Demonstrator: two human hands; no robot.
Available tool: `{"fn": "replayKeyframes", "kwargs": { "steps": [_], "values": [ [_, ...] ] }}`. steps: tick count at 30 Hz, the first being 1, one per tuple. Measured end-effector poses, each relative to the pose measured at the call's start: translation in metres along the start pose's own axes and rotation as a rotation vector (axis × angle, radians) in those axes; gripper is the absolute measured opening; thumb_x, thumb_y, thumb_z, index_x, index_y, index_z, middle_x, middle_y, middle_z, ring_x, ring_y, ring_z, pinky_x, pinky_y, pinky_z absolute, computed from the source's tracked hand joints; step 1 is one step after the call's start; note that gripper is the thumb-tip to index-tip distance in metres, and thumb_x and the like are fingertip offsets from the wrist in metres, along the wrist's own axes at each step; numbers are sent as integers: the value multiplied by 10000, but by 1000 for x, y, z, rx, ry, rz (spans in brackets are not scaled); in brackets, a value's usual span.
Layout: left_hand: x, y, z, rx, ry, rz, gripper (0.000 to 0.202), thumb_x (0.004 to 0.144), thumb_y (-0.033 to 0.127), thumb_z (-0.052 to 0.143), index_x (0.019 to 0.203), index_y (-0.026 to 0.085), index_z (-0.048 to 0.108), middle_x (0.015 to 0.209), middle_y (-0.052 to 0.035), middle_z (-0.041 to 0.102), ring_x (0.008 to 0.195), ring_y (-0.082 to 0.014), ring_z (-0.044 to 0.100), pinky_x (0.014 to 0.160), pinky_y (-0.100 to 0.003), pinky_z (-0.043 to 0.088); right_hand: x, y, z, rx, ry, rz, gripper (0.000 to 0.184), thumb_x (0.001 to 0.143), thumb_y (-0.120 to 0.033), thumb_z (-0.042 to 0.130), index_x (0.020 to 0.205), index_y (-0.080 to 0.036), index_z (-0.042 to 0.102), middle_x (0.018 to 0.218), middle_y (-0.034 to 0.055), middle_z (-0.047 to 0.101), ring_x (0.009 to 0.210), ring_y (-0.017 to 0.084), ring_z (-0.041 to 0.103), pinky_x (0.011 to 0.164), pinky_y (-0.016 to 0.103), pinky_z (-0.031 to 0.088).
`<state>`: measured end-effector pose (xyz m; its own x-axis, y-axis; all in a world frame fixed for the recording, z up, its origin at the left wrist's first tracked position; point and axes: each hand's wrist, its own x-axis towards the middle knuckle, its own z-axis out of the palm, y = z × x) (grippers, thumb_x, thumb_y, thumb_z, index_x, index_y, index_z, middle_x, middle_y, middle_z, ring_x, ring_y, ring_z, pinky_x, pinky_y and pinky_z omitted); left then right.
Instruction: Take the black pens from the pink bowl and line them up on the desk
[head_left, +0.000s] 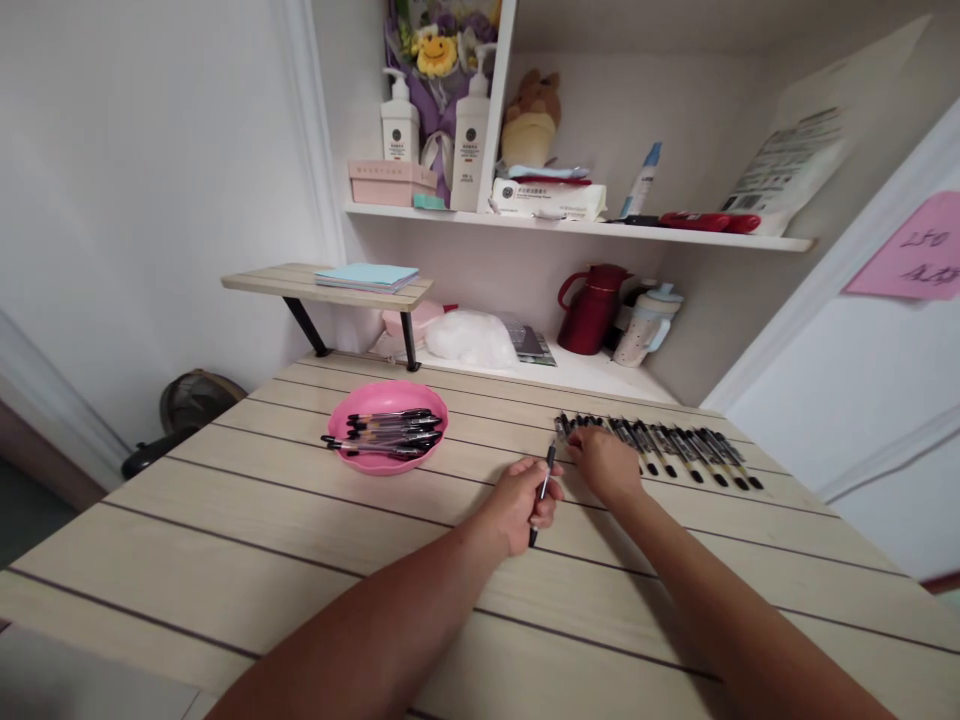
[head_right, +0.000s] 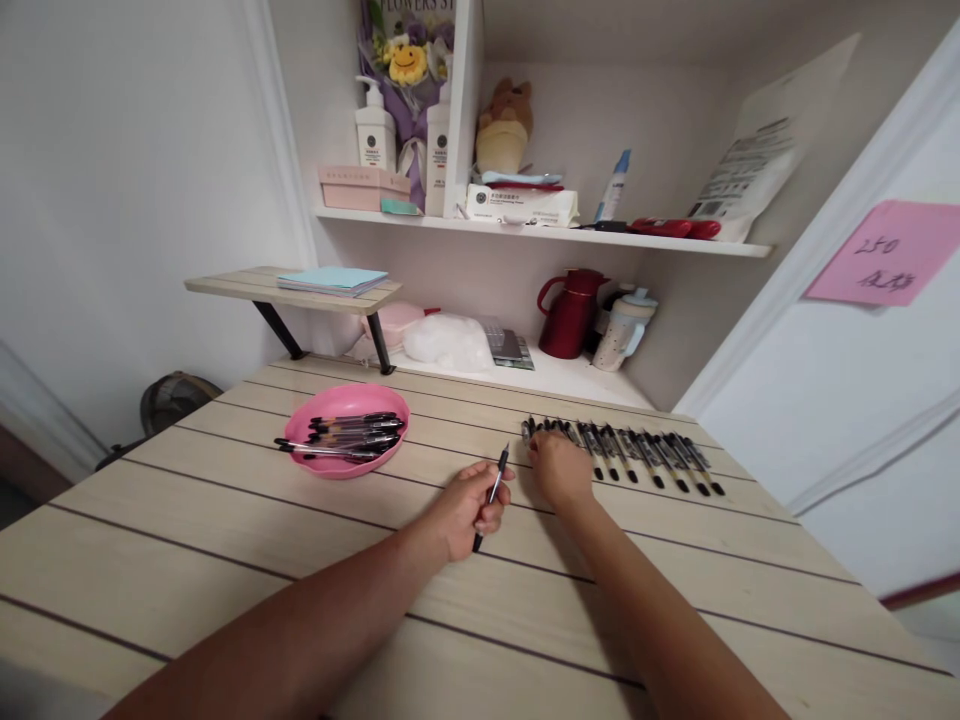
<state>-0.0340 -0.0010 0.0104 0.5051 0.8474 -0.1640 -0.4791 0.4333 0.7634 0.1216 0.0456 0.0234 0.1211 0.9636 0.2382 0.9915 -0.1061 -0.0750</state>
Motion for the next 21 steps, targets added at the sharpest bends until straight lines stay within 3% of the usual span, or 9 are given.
{"fn": "replayKeyframes", "kwargs": {
  "steps": [11,15,18,21],
  "values": [
    [1,-1,-2,-10,-4,0,238,729,354,538,843,146,528,557,28,489,357,-15,276,377,-172,115,3,-7,6,-105,-3,-9,227,821,-315,425,841,-187,612,869,79,623,743,176,609,573,244,351],
    [2,-3,-1,-51,45,11,252,720,358,568,843,140,541,567,15,515,384,-30,365,380,-164,193,-5,-6,-1,-48,-7,13,207,810,-287,434,844,-183,610,873,85,625,736,169,604,580,242,352],
    [4,-4,-1,-155,72,76,239,699,336,609,817,138,543,615,-14,561,484,-75,500,452,-188,340,-18,-2,-5,159,-24,0,203,794,-300,437,770,-189,605,778,64,641,693,163,592,569,240,353],
    [8,-5,-1,-302,61,170,195,680,267,643,780,139,535,687,-44,599,642,-131,586,621,-262,446,-40,-3,-5,576,-132,10,280,797,-369,390,663,-184,551,601,23,612,528,128,541,511,229,356]
  ]
}}
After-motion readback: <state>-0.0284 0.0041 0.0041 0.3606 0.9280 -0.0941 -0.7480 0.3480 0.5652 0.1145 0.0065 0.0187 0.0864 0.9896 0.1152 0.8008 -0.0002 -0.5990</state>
